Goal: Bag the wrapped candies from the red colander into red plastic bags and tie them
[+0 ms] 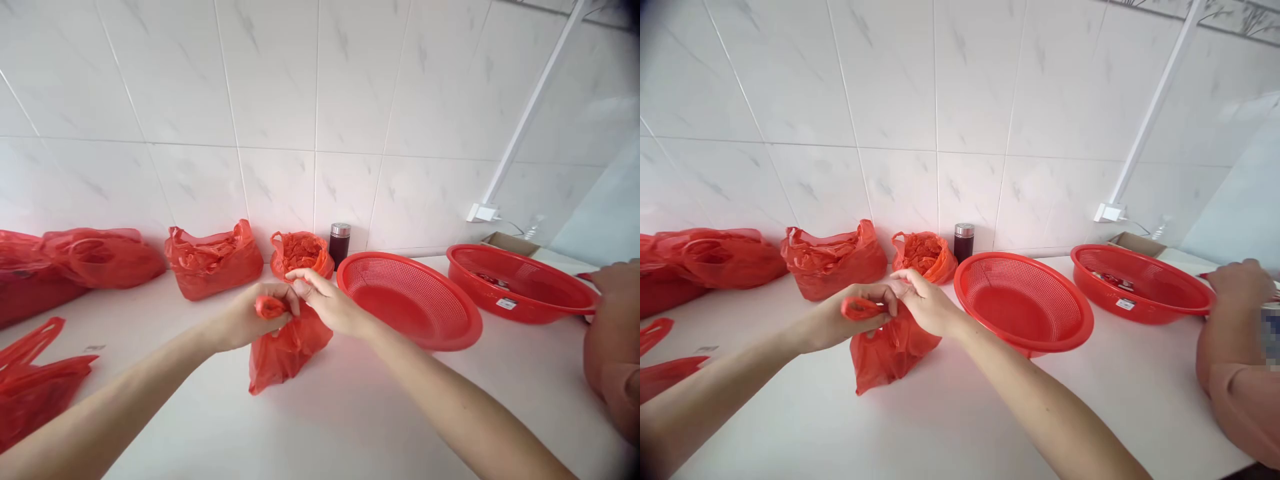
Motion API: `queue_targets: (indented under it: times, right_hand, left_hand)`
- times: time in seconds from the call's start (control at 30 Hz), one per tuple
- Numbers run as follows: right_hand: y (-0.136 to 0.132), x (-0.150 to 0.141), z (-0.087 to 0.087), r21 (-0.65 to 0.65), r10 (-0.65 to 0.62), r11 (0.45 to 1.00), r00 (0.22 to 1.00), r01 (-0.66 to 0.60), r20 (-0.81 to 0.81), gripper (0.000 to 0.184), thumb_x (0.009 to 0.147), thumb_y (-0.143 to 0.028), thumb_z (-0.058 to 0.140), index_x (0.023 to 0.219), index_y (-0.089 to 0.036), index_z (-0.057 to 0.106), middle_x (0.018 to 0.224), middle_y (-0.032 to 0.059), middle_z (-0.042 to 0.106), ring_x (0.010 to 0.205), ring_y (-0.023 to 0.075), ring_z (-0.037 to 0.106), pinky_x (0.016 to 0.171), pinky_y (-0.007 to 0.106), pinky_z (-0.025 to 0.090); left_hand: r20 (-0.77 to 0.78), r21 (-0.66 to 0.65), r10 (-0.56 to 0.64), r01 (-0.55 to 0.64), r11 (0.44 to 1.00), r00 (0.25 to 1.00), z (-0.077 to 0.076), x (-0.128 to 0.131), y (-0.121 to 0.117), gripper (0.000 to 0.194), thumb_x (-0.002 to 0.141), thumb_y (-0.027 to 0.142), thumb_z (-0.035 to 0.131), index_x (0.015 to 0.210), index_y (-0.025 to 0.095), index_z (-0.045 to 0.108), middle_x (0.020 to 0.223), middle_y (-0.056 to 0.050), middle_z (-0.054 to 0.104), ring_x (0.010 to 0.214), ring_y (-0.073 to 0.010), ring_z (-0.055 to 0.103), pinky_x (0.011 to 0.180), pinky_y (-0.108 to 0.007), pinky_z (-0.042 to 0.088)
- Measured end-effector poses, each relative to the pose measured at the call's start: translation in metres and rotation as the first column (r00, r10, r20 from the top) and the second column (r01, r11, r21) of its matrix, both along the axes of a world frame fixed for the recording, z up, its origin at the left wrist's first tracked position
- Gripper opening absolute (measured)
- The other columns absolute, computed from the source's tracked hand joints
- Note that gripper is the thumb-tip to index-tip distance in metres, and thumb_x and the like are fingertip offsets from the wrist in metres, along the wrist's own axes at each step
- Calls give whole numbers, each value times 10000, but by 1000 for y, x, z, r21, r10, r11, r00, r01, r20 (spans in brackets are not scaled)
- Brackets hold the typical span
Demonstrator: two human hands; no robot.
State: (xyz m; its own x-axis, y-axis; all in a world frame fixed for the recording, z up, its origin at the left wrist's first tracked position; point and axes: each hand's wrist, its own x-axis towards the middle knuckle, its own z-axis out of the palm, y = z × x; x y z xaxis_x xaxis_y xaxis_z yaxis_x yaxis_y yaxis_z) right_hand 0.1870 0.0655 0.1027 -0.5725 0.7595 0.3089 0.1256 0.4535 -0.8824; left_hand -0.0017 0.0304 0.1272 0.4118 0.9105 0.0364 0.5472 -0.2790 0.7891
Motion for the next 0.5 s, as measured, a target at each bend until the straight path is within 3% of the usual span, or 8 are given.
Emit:
queue_targets:
  times: [0.07, 0.13, 0.2, 0.27, 0.37, 0.43, 0.5]
  right_hand:
    - [10, -10, -17, -88, -18, 996, 996, 10, -84, 304, 991, -461, 405, 1146, -259, 571, 1083, 25, 612, 1079, 191, 549, 958, 360, 411]
    - [15, -18, -30, -188, 15, 980, 972, -61, -236, 243, 969, -412, 453, 1100, -253, 582, 1099, 21, 605, 1077, 191, 551, 936, 341, 429]
    - [17, -23, -38, -267, 106, 943, 938, -200, -331, 175, 928, -326, 513, 1061, -249, 595, 1051, 11, 613, 1008, 178, 576, 893, 319, 448]
    - [17, -23, -42, -299, 188, 909, 925, -292, -330, 149, 881, -231, 539, 1012, -230, 611, 955, 2, 618, 898, 157, 591, 845, 305, 457]
    - [16, -19, -44, -274, 111, 942, 948, -196, -298, 122, 875, -195, 510, 957, -202, 601, 884, 4, 617, 826, 147, 590, 804, 305, 462]
    - [12, -15, -43, -140, -39, 990, 965, 3, -260, 99, 905, -237, 505, 949, -202, 586, 914, 11, 627, 862, 153, 590, 807, 302, 457]
    - [5, -12, -43, 45, -122, 990, 976, 132, -179, 127, 940, -287, 490, 949, -208, 589, 933, 13, 634, 876, 152, 583, 791, 286, 446]
  left_hand:
    - [-182, 274, 175, -121, 954, 968, -8, 3, 1, 202, 710, 59, 484, 830, 214, 534, 792, 10, 630, 650, -155, 589, 568, -261, 441]
    - [-295, 515, 313, -126, 848, 903, -18, 6, 4, 320, 675, 28, 448, 917, 226, 515, 900, -1, 661, 715, -175, 620, 557, -261, 415]
    - [-323, 648, 371, -82, 758, 871, -26, 8, 6, 384, 700, 43, 441, 1025, 239, 503, 1093, -19, 647, 788, -183, 646, 537, -255, 403]
    - [-288, 693, 395, -95, 714, 872, -31, 7, 9, 345, 762, 100, 443, 1071, 245, 494, 1171, -31, 622, 807, -184, 657, 518, -250, 402]
    - [-181, 623, 349, -168, 764, 920, -33, 1, 13, 233, 827, 197, 451, 1044, 236, 524, 1087, -30, 661, 782, -179, 661, 589, -260, 467]
    - [-144, 518, 249, -141, 844, 958, -31, -6, 12, 234, 849, 232, 447, 1049, 227, 569, 1024, -33, 692, 804, -188, 665, 686, -280, 508]
    - [-134, 388, 130, -69, 919, 982, -30, -15, 9, 268, 891, 264, 421, 1064, 220, 620, 1025, -51, 706, 870, -205, 666, 757, -291, 524]
